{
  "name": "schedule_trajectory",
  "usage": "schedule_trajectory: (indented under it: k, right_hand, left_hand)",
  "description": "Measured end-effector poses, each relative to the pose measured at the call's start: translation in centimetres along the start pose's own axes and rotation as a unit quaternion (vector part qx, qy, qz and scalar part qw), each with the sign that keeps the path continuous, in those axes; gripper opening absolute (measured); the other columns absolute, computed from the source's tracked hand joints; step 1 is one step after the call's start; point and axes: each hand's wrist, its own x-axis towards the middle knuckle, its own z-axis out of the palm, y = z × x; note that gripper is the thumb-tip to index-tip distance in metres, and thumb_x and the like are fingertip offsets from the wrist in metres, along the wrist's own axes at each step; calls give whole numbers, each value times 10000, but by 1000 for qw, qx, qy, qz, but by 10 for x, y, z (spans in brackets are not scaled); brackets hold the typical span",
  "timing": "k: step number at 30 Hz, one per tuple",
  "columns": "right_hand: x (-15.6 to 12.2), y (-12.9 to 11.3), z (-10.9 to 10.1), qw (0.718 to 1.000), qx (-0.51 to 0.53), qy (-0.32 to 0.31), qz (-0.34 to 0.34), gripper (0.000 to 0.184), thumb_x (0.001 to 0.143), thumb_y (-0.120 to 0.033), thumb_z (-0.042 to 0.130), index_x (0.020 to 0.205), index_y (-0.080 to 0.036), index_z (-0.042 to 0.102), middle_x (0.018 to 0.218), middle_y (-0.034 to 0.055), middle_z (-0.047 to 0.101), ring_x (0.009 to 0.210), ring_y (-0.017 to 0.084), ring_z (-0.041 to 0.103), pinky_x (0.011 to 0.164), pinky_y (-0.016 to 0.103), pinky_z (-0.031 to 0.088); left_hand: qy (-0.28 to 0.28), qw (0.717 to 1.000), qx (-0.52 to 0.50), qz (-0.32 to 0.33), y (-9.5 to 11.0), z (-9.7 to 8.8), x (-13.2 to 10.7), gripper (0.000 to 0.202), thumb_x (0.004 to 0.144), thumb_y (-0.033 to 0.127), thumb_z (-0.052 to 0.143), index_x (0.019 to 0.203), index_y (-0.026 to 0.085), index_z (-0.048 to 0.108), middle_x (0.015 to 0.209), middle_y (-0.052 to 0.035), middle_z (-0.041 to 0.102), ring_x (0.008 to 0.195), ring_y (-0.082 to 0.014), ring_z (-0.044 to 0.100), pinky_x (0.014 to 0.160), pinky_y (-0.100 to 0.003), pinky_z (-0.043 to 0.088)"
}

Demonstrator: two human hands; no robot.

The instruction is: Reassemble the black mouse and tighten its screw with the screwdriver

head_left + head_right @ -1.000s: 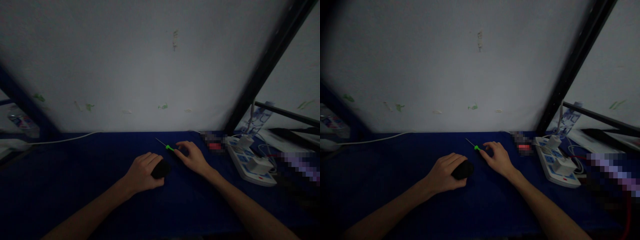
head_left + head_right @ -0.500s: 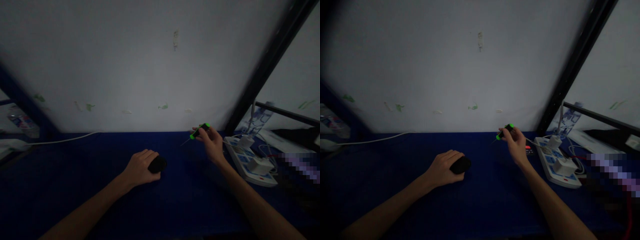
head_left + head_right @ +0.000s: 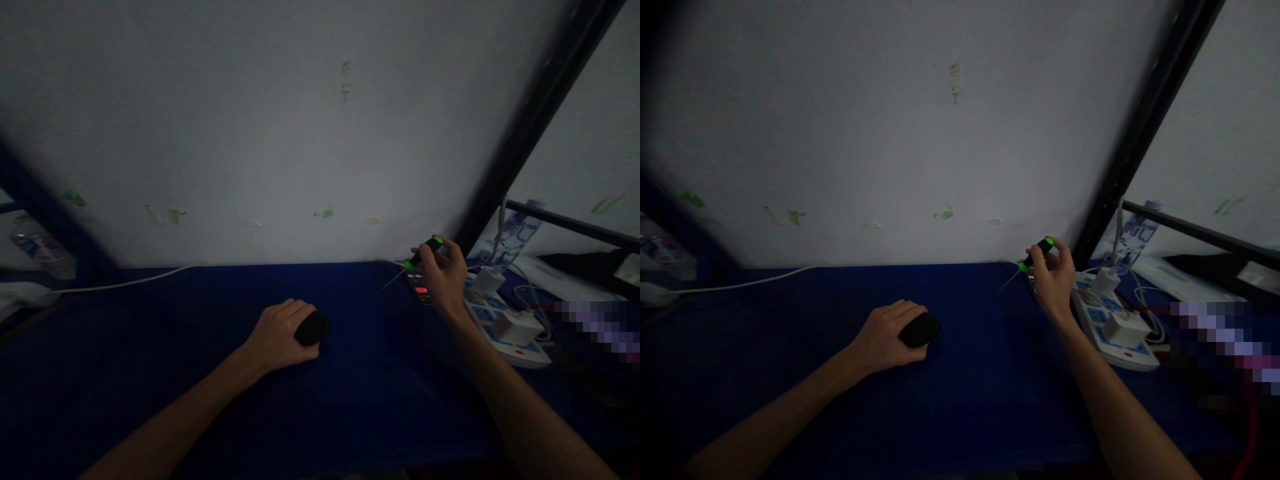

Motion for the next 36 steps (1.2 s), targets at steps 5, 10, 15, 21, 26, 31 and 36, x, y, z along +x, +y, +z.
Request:
schedule_trajectory:
  k: [5, 10, 15, 21, 26, 31, 36]
  right_hand:
    - [-1, 2, 0, 1000, -11, -17, -1, 608, 806, -557, 815, 1275, -222, 623, 961, 91, 791, 807, 249, 779, 592, 328, 646]
    - [-4, 6, 2, 999, -9, -41, -1, 603, 822, -560, 809, 1292, -233, 620, 993, 89, 795, 923, 283, 792, 671, 376, 679]
    - [-6, 8, 4, 999, -12, -47, 14, 643, 817, -565, 817, 1326, -231, 613, 997, 99, 801, 916, 289, 797, 645, 357, 678]
    - [-8, 6, 6, 999, 8, -35, 27, 644, 804, -548, 839, 1319, -229, 619, 990, 100, 805, 880, 264, 799, 612, 306, 663]
    - [-11, 2, 9, 997, 54, -40, 50, 622, 805, -528, 852, 1309, -253, 615, 966, 74, 817, 726, 230, 801, 602, 325, 674]
    - [-24, -6, 17, 987, 127, -80, 50, 530, 868, -481, 820, 1306, -278, 600, 982, 68, 821, 781, 254, 820, 707, 410, 701]
    - [-48, -22, 28, 972, 194, -121, 48, 393, 917, -422, 794, 1239, -281, 617, 938, 46, 819, 999, 274, 813, 826, 445, 701]
  left_hand:
    - [-9, 1000, 5, -10, 0, 0, -1, 310, 750, 314, 706, 1038, 204, 672, 945, -53, 747, 844, -254, 704, 775, -387, 583]
    - [-27, 999, 6, -16, 1, -1, -1, 306, 744, 332, 710, 1023, 212, 669, 953, -51, 751, 848, -256, 704, 769, -385, 573]
    - [-53, 999, -4, -8, 5, 3, -1, 368, 726, 367, 736, 1054, 211, 678, 975, -38, 756, 872, -254, 707, 772, -376, 570]
    - [-65, 998, -17, -10, 6, 5, -1, 392, 725, 386, 748, 1069, 210, 680, 995, -46, 760, 905, -262, 713, 806, -385, 572]
    - [-73, 997, -24, -18, 5, 6, -1, 404, 719, 390, 750, 1077, 216, 682, 1012, -43, 757, 926, -262, 709, 800, -380, 571]
    - [-86, 995, -27, -31, 5, 6, 0, 392, 718, 391, 752, 1062, 214, 689, 994, -36, 750, 911, -258, 705, 795, -382, 568]
    - [-103, 993, -28, -50, 7, 3, 1, 377, 728, 414, 748, 1045, 216, 696, 991, -34, 745, 906, -256, 704, 788, -379, 562]
